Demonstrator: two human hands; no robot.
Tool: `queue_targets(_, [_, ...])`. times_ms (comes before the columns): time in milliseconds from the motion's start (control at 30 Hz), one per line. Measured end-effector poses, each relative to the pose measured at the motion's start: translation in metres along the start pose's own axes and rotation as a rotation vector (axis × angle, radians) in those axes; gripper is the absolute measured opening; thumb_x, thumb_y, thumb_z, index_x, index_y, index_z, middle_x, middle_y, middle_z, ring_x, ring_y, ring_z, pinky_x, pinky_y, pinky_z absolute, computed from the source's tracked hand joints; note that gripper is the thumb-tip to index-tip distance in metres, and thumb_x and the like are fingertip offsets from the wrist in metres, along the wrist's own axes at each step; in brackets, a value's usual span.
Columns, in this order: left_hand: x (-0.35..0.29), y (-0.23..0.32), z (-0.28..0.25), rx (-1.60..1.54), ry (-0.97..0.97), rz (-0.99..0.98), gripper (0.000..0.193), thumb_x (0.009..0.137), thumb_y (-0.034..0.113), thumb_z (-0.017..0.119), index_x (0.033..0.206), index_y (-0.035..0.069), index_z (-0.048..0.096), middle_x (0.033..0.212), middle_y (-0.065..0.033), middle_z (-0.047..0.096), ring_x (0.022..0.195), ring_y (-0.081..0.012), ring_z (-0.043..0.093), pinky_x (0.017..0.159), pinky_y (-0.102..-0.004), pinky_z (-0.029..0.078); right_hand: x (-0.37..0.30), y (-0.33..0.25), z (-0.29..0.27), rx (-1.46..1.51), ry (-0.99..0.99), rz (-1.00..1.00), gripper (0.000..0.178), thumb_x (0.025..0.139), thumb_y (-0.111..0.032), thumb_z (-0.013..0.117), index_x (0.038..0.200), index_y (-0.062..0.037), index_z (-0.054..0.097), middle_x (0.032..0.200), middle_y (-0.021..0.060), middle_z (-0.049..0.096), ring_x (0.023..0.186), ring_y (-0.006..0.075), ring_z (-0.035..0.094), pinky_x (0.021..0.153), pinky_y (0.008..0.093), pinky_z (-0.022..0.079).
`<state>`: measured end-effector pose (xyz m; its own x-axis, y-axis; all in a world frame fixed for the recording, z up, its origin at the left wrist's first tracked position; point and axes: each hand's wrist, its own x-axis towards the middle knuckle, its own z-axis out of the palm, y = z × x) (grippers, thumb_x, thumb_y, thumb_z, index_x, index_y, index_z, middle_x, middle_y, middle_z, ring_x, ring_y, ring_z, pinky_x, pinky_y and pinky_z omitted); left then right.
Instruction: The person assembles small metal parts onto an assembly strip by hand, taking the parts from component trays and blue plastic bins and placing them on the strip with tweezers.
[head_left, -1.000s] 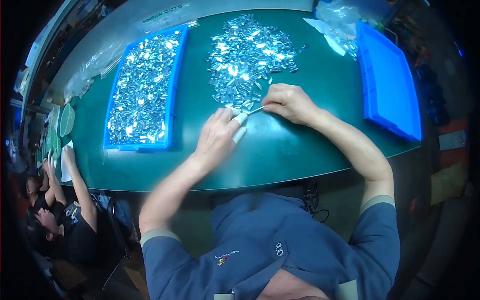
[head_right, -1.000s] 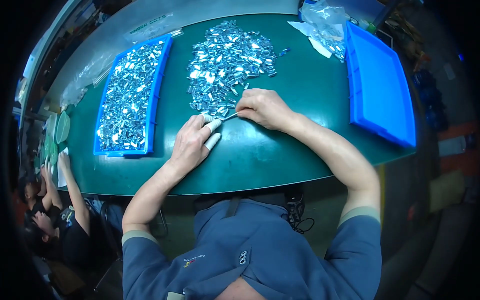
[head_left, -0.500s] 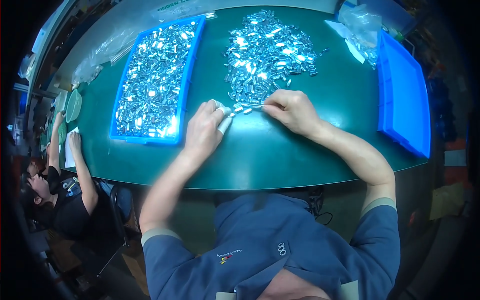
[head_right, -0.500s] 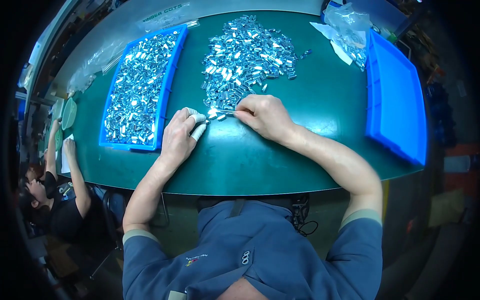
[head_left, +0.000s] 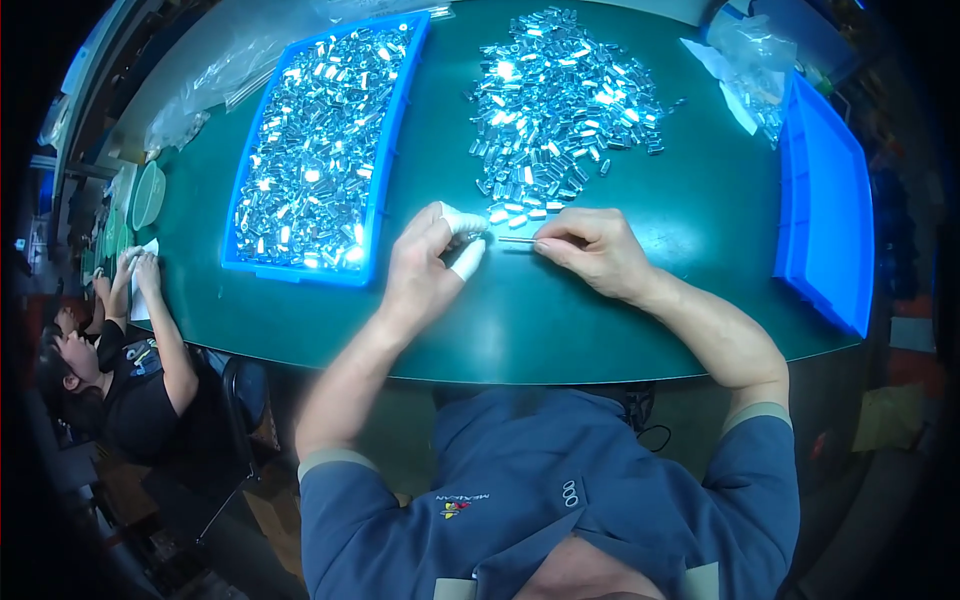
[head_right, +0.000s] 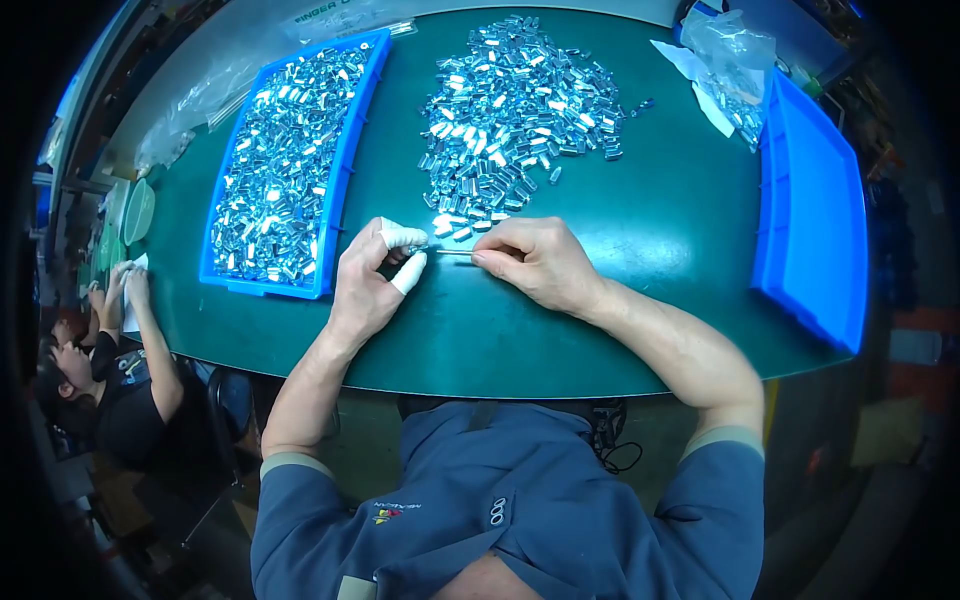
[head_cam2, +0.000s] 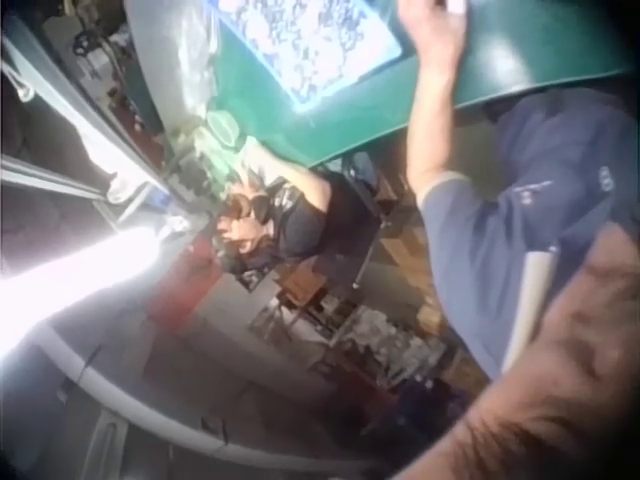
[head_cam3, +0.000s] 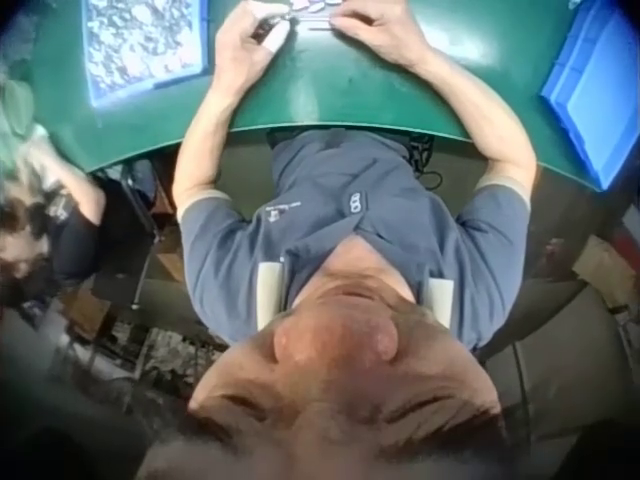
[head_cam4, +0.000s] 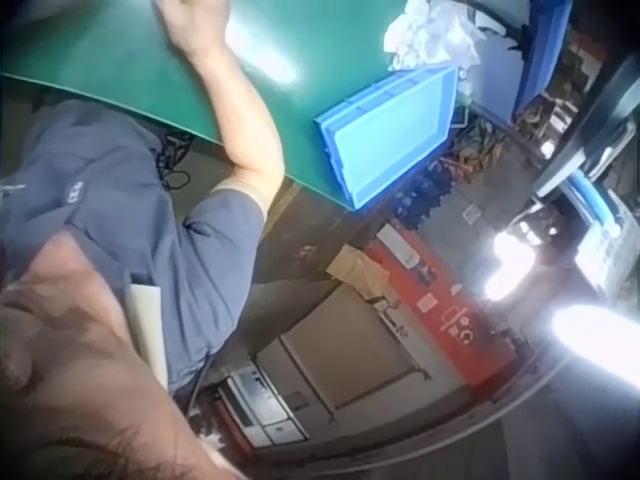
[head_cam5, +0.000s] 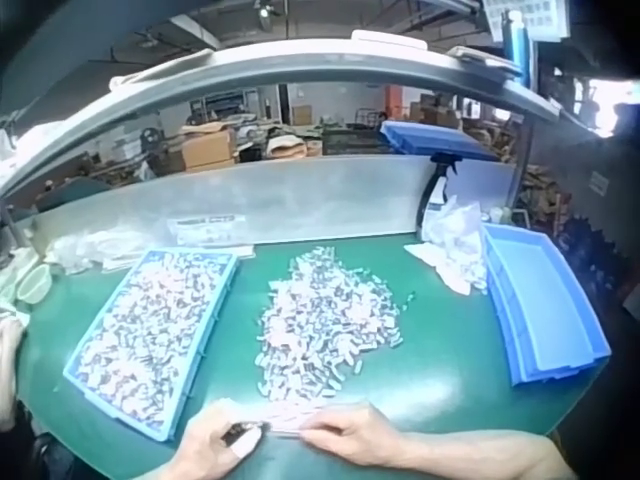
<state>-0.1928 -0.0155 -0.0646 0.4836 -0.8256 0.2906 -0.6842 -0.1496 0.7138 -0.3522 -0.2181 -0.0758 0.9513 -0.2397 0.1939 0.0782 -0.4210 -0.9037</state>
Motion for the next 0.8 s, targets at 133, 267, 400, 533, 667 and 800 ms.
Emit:
queue_targets(133, [0.0,-0.003,0.013,-0.024,0.104,0.198,0.023,0.081,-0.003,0.076,0.102,0.005,0.07,0.089,-0.0095,0.066,0.08,-0.0246,0.065,0.071,-0.0351,0.053,-0.004,0.001,0.0,-0.009,0.004,-0.045,0.007,0.091,-0.006,0.074,0.094,0.0004,0.075,0.081,0.0092,0.071,0.07,0.0141,0.065,0.062,0.0282,0.05])
queue_targets(267, [-0.005,-0.002,0.015,-0.112,-0.001,0.103,0.023,0.077,0.0,0.079,0.099,0.005,0.07,0.089,-0.0115,0.065,0.082,-0.031,0.064,0.069,-0.0411,0.052,-0.003,0.001,0.002,-0.041,0.012,-0.138,0.007,0.09,-0.006,0.075,0.093,-0.0004,0.075,0.078,0.0098,0.069,0.067,0.0169,0.064,0.06,0.0301,0.048])
queue_targets(400, [-0.003,-0.003,0.01,0.02,-0.001,0.202,0.028,0.075,0.005,0.083,0.1,0.006,0.072,0.086,-0.0111,0.063,0.08,-0.0307,0.063,0.068,-0.0419,0.051,-0.002,-0.004,0.001,-0.074,0.001,-0.136,0.007,0.089,-0.007,0.075,0.093,-0.0013,0.075,0.076,0.0098,0.068,0.066,0.0184,0.064,0.058,0.0315,0.047])
queue_targets(533, [0.0,-0.002,0.009,0.132,-0.041,0.227,0.029,0.076,0.009,0.085,0.104,0.006,0.076,0.084,-0.0092,0.063,0.076,-0.0258,0.061,0.065,-0.0385,0.049,0.001,-0.001,0.002,-0.109,-0.002,-0.2,0.006,0.089,-0.007,0.075,0.093,-0.0022,0.075,0.076,0.0094,0.069,0.065,0.0193,0.064,0.058,0.0318,0.048])
queue_targets(667, [-0.003,-0.003,0.013,0.239,-0.041,0.27,0.029,0.076,0.014,0.085,0.103,0.008,0.077,0.078,-0.0071,0.058,0.073,-0.0255,0.059,0.063,-0.0389,0.049,0.0,0.005,0.005,-0.215,-0.015,-0.258,0.006,0.088,-0.008,0.076,0.092,-0.0038,0.076,0.078,0.01,0.07,0.067,0.023,0.066,0.059,0.0344,0.05])
queue_targets(800, [-0.004,-0.002,0.024,0.228,-0.033,0.34,0.028,0.076,0.015,0.084,0.103,0.009,0.078,0.077,-0.0054,0.056,0.071,-0.0247,0.058,0.06,-0.0388,0.048,-0.005,0.004,0.007,-0.278,-0.042,-0.25,0.007,0.088,-0.01,0.075,0.092,-0.0047,0.076,0.079,0.012,0.071,0.07,0.0263,0.068,0.062,0.0365,0.051])
